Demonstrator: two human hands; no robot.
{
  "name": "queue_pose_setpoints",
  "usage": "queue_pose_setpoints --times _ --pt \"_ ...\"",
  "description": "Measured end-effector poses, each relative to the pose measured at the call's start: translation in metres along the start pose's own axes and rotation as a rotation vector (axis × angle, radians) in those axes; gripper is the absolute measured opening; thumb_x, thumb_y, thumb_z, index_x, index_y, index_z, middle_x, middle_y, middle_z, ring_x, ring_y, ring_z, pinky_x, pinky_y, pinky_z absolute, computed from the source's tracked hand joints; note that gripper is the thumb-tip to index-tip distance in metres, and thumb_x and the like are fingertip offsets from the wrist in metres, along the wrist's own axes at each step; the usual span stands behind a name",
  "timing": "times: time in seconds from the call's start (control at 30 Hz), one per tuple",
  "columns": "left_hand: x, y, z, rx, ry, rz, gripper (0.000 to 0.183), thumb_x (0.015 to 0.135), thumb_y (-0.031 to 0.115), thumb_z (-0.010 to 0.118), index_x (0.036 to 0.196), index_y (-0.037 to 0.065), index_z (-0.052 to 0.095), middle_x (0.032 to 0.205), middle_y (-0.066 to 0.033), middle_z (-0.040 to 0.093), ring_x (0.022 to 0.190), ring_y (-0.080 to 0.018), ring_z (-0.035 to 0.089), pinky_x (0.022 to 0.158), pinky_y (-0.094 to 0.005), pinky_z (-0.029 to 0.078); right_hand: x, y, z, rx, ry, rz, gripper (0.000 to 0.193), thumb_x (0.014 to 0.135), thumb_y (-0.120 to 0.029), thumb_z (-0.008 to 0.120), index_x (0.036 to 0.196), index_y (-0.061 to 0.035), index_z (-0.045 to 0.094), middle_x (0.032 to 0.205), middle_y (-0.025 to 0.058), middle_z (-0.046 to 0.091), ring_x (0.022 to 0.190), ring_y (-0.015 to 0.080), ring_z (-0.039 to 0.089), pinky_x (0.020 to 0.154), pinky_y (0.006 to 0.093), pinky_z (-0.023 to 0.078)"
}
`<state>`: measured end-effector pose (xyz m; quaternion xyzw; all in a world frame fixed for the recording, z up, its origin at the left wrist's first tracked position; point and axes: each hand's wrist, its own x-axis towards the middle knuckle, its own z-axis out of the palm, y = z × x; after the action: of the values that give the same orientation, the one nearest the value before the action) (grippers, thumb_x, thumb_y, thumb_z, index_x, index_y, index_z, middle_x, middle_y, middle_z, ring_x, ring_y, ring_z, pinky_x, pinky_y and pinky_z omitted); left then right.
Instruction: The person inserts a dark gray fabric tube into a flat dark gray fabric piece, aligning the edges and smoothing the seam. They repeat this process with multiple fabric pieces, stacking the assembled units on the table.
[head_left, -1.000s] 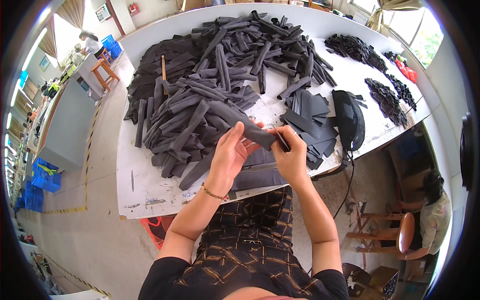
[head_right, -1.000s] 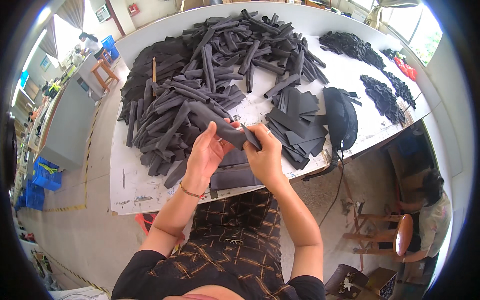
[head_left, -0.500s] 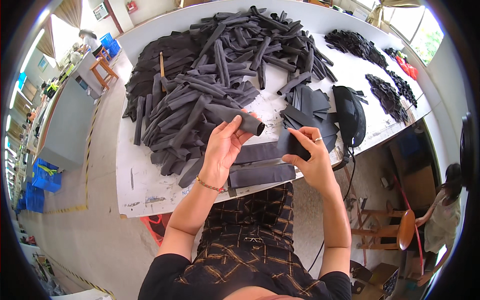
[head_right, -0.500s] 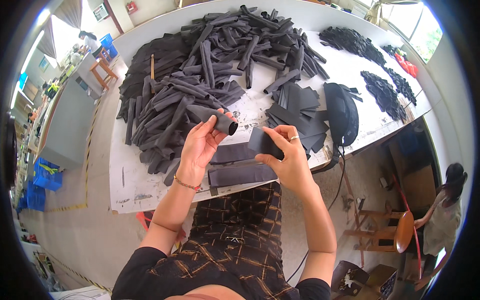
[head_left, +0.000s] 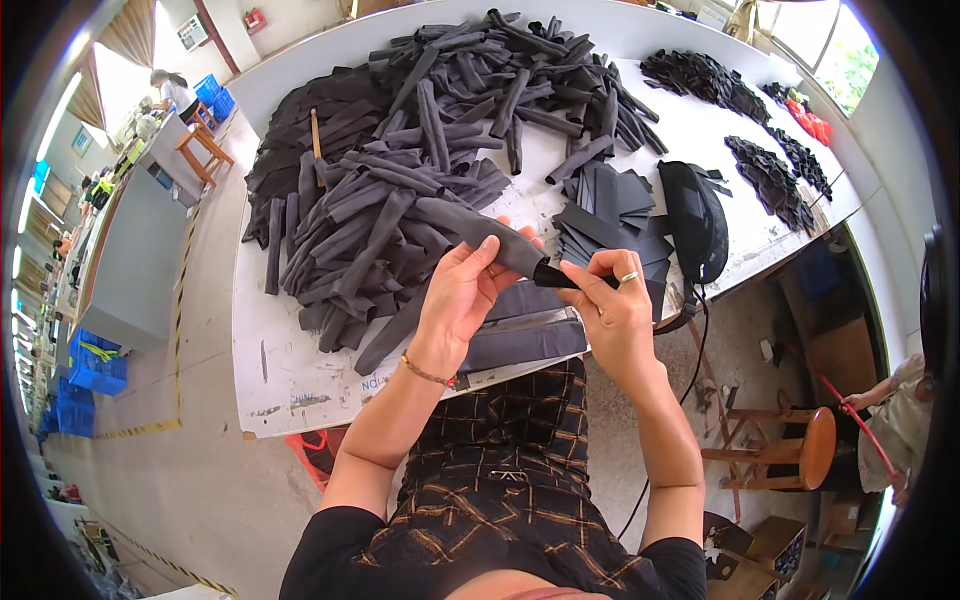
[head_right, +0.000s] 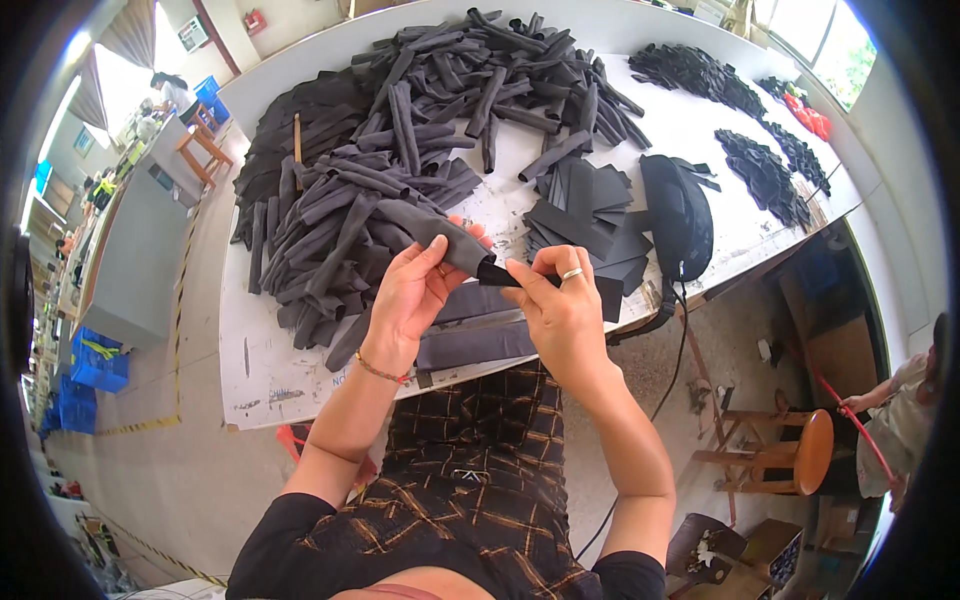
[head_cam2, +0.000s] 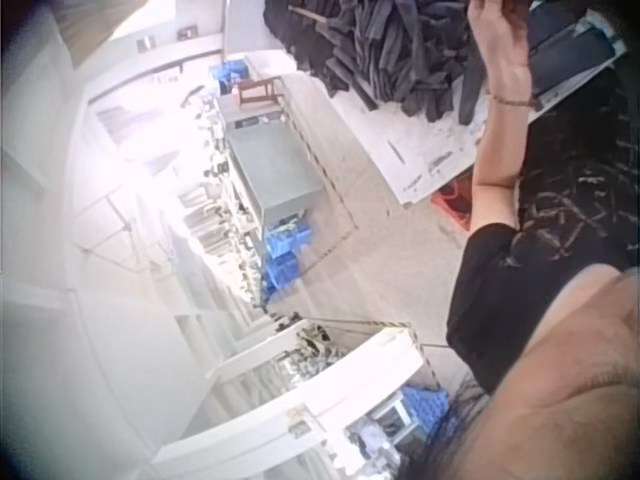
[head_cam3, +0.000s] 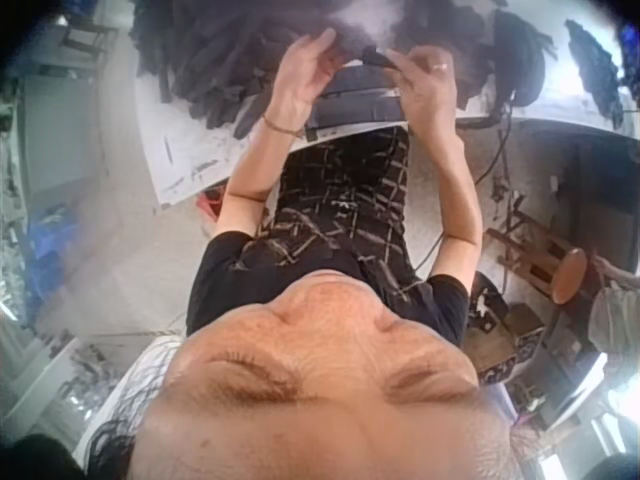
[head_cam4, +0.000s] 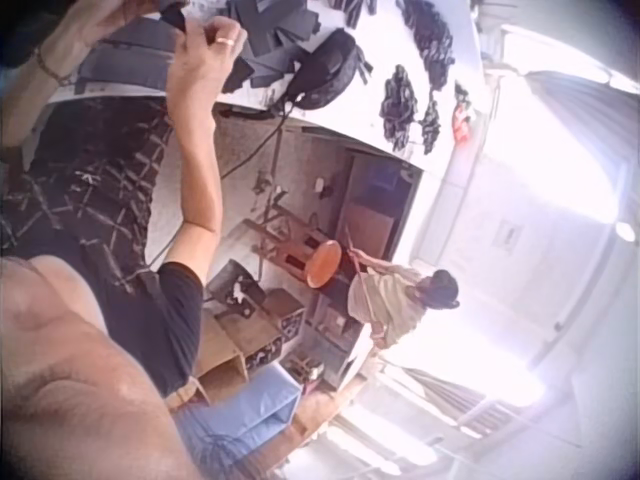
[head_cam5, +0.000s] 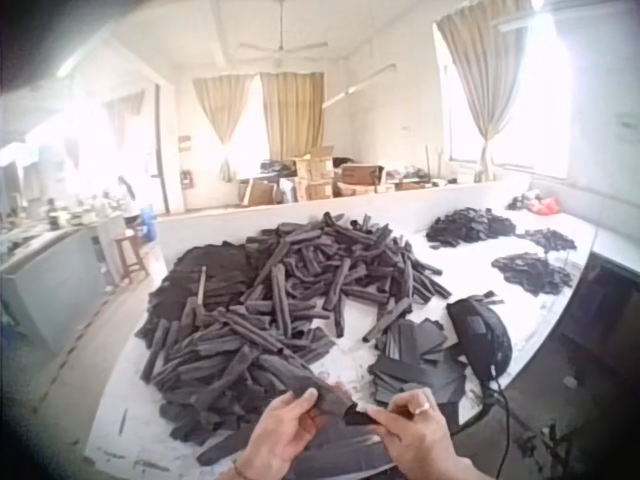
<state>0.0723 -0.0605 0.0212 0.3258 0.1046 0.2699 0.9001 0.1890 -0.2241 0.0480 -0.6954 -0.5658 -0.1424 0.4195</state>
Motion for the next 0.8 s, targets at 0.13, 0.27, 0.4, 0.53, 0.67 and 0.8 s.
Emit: queue_pose_setpoints --times 0.13,0.27,0.4,0.53,0.67,0.8 --pt "-0.003 0.0 0.001 0.006 -0.031 -0.023 0.035 0.104 0.013 0.046 0.136 -0.003 0.048 0.13 -0.0226 0.059 0.12 -0.0331 0.06 0.102 -0.044 0.052 0.002 -0.002 0.001 -0.143 0.038 -0.075 0.04 0.068 -0.003 0.081 0.106 -0.004 0.07 0.095 0.0076 0.05 0.087 0.0266 0.052 0.074 0.0402 0.048" --pt "-0.005 -0.002 0.001 -0.015 -0.045 -0.019 0.037 0.104 0.012 0.045 0.138 -0.002 0.046 0.133 -0.0233 0.057 0.122 -0.0334 0.059 0.103 -0.0437 0.051 -0.002 0.001 0.005 -0.219 0.067 -0.115 0.045 0.067 -0.004 0.081 0.11 -0.0026 0.067 0.097 0.0067 0.049 0.088 0.0265 0.052 0.078 0.042 0.046" --pt "-0.011 -0.009 0.012 0.025 -0.088 0.098 0.039 0.104 0.011 0.044 0.142 0.0 0.042 0.136 -0.0248 0.054 0.123 -0.0346 0.057 0.105 -0.0446 0.049 -0.004 -0.004 0.011 -0.26 0.1 -0.096 0.048 0.067 -0.004 0.081 0.113 -0.0014 0.066 0.097 0.0069 0.049 0.089 0.0275 0.051 0.078 0.0416 0.046" --pt "-0.021 -0.018 0.021 0.109 -0.071 0.26 0.043 0.104 0.011 0.046 0.144 0.0 0.037 0.137 -0.0257 0.053 0.124 -0.0338 0.057 0.105 -0.0444 0.048 -0.004 -0.013 0.019 -0.244 0.158 -0.066 0.051 0.067 -0.004 0.081 0.115 -0.0004 0.065 0.1 0.0095 0.048 0.089 0.0287 0.05 0.078 0.0415 0.046" --pt "-0.021 -0.02 0.032 0.105 -0.084 0.419 0.044 0.104 0.02 0.05 0.142 0.001 0.043 0.133 -0.0245 0.056 0.122 -0.0343 0.058 0.107 -0.0455 0.045 -0.005 -0.022 0.028 -0.155 0.193 -0.028 0.054 0.069 -0.006 0.082 0.12 -0.0002 0.063 0.103 0.0116 0.048 0.09 0.0304 0.049 0.077 0.0423 0.046" --pt "-0.003 -0.025 0.011 0.134 -0.223 0.201 0.039 0.102 0.025 0.054 0.133 0.002 0.05 0.121 -0.0199 0.064 0.122 -0.0324 0.058 0.106 -0.0455 0.044 -0.008 -0.028 0.045 -0.088 0.226 -0.033 0.065 0.071 -0.006 0.082 0.13 -0.0003 0.055 0.109 0.014 0.05 0.091 0.0333 0.05 0.078 0.0432 0.046"
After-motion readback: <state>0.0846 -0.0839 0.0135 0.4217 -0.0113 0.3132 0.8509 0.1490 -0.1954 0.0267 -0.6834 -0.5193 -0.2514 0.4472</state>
